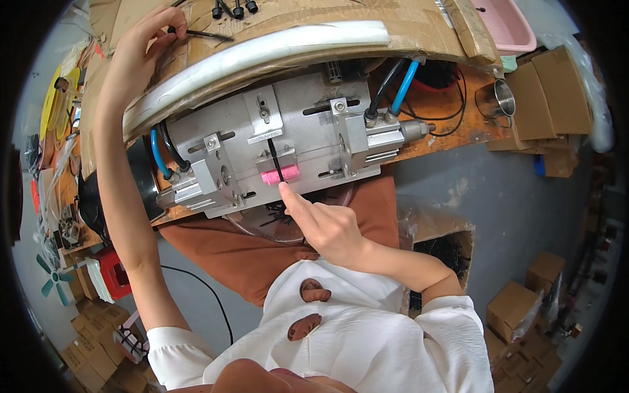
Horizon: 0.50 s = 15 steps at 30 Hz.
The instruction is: The person picks up black plastic ties from a cardboard box and places them into a metal machine. They press down on each tie to process it, then remove the tie and drop it into a clear plastic bowl below the workspace.
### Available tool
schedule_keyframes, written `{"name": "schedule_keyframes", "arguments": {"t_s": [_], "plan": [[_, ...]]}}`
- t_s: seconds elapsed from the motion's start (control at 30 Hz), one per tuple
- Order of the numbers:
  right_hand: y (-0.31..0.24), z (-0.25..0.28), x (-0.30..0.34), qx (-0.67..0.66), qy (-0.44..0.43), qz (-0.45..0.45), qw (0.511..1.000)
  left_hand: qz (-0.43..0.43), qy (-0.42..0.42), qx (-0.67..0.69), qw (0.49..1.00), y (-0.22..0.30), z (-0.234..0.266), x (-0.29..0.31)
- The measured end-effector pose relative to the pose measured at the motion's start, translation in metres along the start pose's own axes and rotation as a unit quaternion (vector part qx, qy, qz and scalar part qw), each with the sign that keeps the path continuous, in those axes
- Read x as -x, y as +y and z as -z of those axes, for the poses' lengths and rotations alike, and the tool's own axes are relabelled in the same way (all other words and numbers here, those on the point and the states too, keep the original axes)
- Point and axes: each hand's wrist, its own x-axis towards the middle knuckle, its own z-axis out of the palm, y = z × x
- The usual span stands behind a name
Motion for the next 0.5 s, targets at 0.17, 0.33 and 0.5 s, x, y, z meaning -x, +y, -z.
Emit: {"name": "schedule_keyframes", "arguments": {"t_s": [0.17, 0.33, 0.5], "plan": [[-0.008, 0.009, -0.009, -0.005, -0.021, -0.015, 1.0, -0.087, 0.084, -0.137, 0.983, -0.007, -0.005, 0.037], [0.005, 0.06, -0.054, 0.054, -0.054, 0.077, 0.994, -0.023, 0.216, -0.144, 0.965, 0.066, -0.056, 0.117], [0.055, 0.061, -0.201, 0.247, 0.078, 0.061, 0.964, -0.021, 0.132, -0.185, 0.974, 0.109, -0.143, 0.182]]}}
